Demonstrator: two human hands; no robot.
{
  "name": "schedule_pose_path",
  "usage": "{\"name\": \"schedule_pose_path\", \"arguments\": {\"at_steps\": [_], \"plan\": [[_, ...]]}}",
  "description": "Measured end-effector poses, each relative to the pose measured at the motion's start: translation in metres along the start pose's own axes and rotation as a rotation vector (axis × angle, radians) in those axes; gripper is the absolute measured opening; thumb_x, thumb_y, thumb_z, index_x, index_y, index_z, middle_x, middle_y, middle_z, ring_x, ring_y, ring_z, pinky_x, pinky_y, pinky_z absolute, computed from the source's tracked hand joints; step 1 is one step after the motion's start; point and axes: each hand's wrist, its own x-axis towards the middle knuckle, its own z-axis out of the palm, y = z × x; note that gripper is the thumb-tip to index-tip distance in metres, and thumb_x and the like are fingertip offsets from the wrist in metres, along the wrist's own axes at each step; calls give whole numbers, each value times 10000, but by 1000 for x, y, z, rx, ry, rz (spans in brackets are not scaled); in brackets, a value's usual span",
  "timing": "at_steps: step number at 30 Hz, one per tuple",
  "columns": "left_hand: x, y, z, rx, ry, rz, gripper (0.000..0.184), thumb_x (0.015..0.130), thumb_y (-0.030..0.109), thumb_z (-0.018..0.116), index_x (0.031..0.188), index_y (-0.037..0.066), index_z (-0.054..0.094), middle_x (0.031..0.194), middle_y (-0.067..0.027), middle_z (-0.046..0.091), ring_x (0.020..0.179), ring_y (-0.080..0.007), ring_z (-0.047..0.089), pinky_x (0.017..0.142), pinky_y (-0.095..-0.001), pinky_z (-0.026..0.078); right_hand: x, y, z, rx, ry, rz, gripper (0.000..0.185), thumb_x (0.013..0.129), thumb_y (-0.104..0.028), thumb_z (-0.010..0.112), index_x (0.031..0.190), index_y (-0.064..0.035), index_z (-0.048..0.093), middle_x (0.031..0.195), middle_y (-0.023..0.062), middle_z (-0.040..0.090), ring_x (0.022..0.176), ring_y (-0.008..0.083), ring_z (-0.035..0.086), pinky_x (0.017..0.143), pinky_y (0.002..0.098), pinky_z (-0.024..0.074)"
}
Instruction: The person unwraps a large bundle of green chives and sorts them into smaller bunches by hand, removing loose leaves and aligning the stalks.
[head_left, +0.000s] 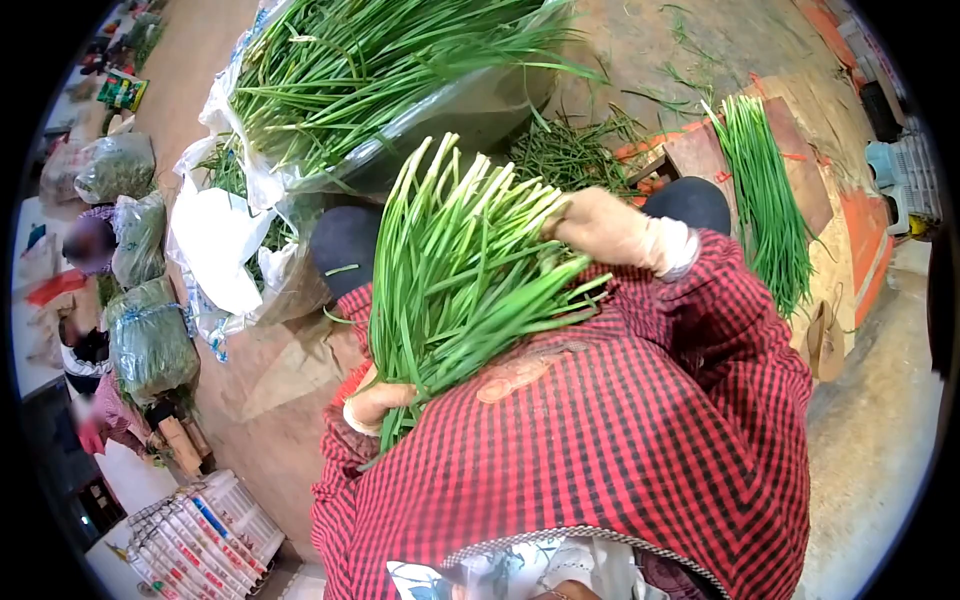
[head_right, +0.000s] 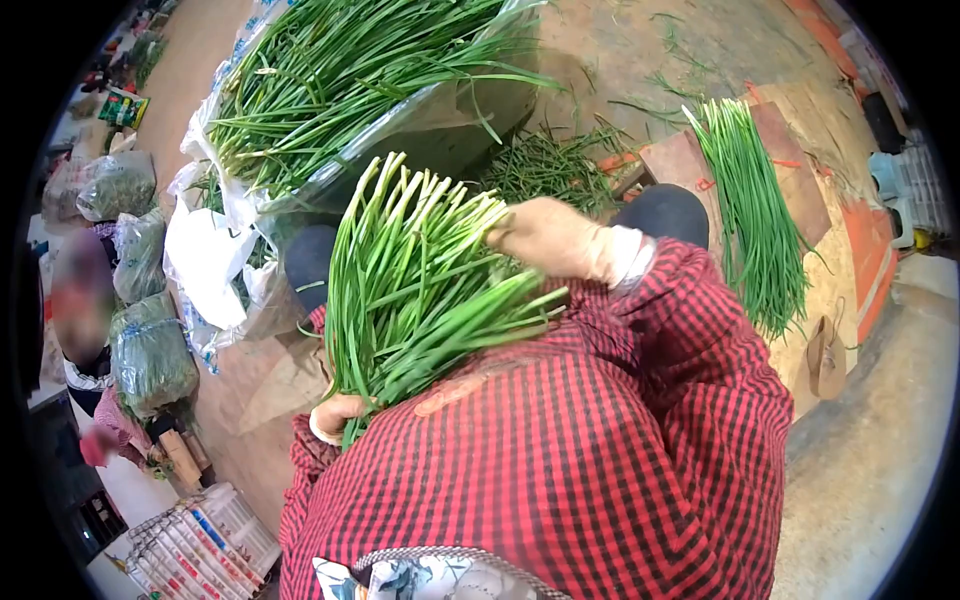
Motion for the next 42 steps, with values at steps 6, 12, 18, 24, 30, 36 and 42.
{"name": "schedule_pose_path", "arguments": {"at_steps": [6, 12, 18, 24, 30, 36, 42], "plan": [[-11, -78, -109, 338, 45, 197, 368, 760, -18, 647, 1125, -62, 638, 989, -160, 693, 898, -245, 656, 820, -376, 524, -32, 48, -77, -182, 302, 265, 329, 959, -335, 538, 1034, -35, 650, 967, 136, 672, 916, 259, 643, 812, 376, 498], [4, -13, -26, 133, -42, 150, 425, 791, 75, 605, 1194, -59, 602, 1090, -165, 674, 987, -268, 643, 890, -394, 491, -16, -7, -59, -11, 342, -30, 438, 890, -423, 643, 1018, -8, 703, 1070, 143, 654, 1012, 258, 611, 878, 345, 475], [5, -2, 5, -50, -40, 84, 576, 750, 11, 625, 1314, -23, 513, 1191, -149, 635, 1055, -261, 620, 927, -399, 482, 24, -12, -2, 40, -97, -7, 552, 854, -487, 663, 1007, 43, 688, 919, 222, 687, 881, 314, 659, 823, 364, 501], [8, -7, 1, -4, 9, 82, 632, 731, 41, 683, 1333, -10, 496, 1229, -138, 618, 1074, -248, 612, 947, -382, 472, 14, -13, 0, 297, 39, -51, 230, 894, -213, 639, 965, 1, 685, 820, 69, 670, 757, 136, 586, 709, 290, 480], [11, -15, -18, 32, -35, -25, 455, 843, 64, 655, 1266, -76, 560, 1199, -158, 643, 1090, -237, 612, 994, -361, 440, -1, -5, -27, 60, 253, -159, 245, 920, -255, 654, 883, -13, 654, 740, 46, 597, 719, 145, 573, 670, 300, 472], [3, -10, -23, -19, -68, -58, 484, 828, 45, 641, 1281, -91, 539, 1235, -170, 622, 1151, -252, 586, 1033, -369, 409, -26, 54, -110, 40, 745, 194, 240, 906, -252, 657, 1028, -48, 683, 932, 76, 649, 846, 171, 610, 791, 299, 490], [15, -1, -9, 8, -82, -42, 575, 820, 40, 632, 1355, -53, 444, 1317, -156, 549, 1229, -246, 511, 1066, -367, 362, -19, -27, -44, -170, 548, -324, 210, 840, -111, 720, 1044, -79, 678, 937, 50, 655, 807, 158, 613, 739, 271, 505]]}}
